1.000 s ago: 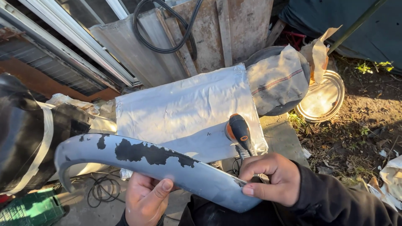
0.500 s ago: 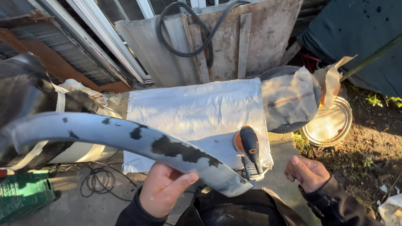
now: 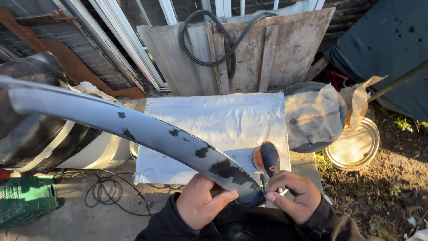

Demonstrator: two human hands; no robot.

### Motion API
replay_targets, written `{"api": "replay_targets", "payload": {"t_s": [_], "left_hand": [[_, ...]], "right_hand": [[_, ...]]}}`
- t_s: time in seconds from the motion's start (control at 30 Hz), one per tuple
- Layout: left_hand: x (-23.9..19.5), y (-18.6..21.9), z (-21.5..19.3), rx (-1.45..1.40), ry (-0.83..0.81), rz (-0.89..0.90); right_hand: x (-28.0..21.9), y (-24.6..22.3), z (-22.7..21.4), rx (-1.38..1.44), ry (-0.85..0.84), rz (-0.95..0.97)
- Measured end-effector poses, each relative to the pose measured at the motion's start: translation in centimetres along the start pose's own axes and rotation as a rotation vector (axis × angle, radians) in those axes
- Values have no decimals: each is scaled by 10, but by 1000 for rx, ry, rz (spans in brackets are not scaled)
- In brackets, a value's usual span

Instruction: The person uses an electric sander to smooth the surface of a curved car trim piece. They repeatedly sand the piece, pause to peel off loose paint or residue by hand, and rotate the trim to access different areas.

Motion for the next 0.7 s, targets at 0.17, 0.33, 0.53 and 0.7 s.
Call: {"api": "replay_targets", "payload": {"t_s": [0.17,0.33,0.53,0.7], "left_hand": [[1,13,-9,251,35,51],[2,-5,-17,156,73,-79],[3,-5,-25,93,116,-167],[3,-11,-26,44,161,-159]], "right_hand": [[-23,68,-20,28,118,269],[-103,234,-61,-120,149,656],[-213,375,-93,-420,-38,1113],[-349,526,-130,-476,-166,1142]]}}
Point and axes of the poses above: each hand's wrist, its own x-axis towards the middle knuckle, its own z-axis out of the palm, y = z × x, the point moved 9 cm from there along x, towards the middle knuckle, and after that the axes turned 4 degrees about x, right-handed, at the moved point
